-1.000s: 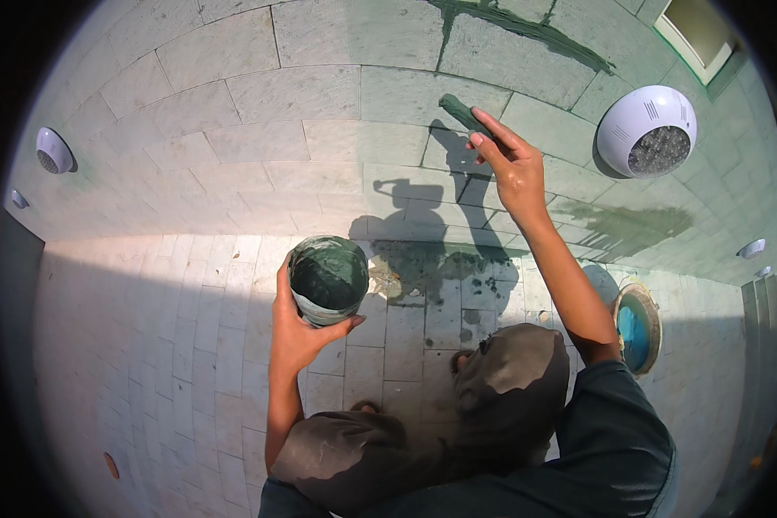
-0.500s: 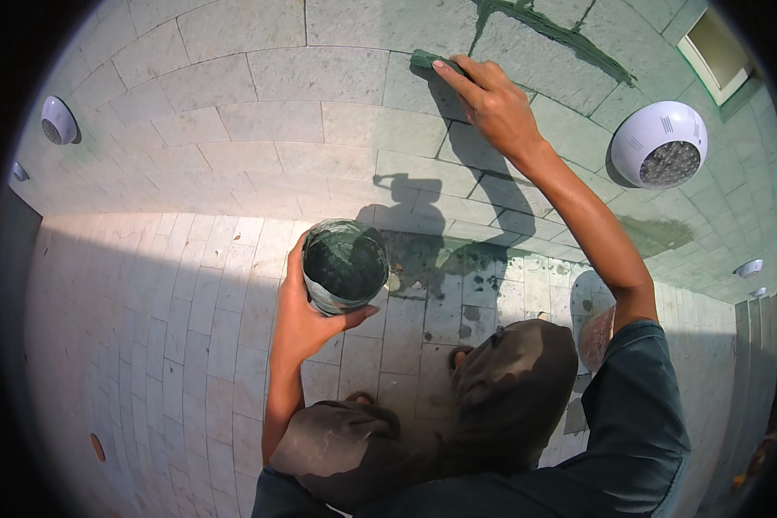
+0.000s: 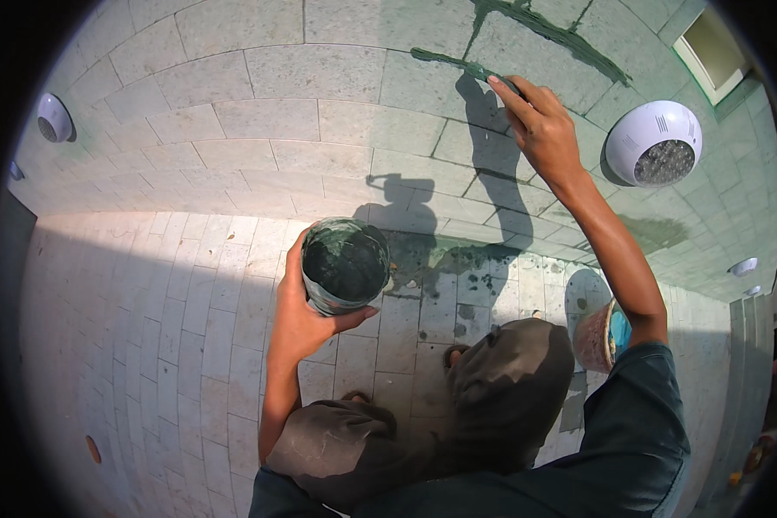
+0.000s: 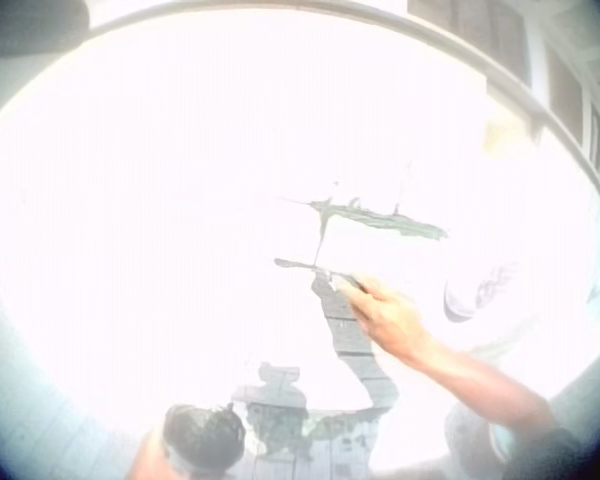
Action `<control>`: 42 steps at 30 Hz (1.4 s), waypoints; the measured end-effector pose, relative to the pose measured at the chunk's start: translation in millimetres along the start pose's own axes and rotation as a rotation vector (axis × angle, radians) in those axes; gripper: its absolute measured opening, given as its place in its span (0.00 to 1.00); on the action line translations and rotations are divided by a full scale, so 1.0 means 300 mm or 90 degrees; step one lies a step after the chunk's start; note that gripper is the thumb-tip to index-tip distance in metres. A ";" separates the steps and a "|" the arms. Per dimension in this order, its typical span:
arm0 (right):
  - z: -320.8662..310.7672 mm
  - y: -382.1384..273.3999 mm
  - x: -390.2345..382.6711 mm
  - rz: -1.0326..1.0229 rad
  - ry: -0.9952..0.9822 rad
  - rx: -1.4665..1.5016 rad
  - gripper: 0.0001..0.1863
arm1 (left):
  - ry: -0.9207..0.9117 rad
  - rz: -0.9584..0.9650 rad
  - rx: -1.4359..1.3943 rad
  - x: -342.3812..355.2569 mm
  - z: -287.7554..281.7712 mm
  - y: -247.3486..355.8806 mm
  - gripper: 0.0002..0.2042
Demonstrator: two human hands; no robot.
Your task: The person mixes grout in a container and applies it to the gaps between wall tiles using a small tool and a sponge.
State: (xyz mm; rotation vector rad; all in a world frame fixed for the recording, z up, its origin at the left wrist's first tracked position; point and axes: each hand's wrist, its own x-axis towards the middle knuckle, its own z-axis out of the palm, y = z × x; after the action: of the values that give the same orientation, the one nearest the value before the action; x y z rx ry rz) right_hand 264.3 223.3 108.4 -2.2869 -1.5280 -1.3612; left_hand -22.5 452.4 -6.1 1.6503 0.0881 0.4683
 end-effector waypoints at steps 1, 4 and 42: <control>0.008 -0.017 0.016 -0.009 0.011 0.015 0.29 | -0.003 -0.005 0.002 -0.002 -0.002 0.004 0.53; 0.085 -0.060 0.065 -0.050 0.030 0.021 0.29 | 0.000 0.001 0.012 -0.006 -0.004 0.004 0.53; 0.031 -0.061 -0.014 0.432 0.149 0.234 0.14 | -0.019 -0.028 -0.018 -0.005 0.009 -0.004 0.53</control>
State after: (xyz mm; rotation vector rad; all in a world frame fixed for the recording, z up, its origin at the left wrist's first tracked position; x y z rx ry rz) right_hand 255.7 234.1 92.7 -2.0337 -0.7360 -1.0043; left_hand -22.6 449.7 -7.8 1.6234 0.0953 0.4100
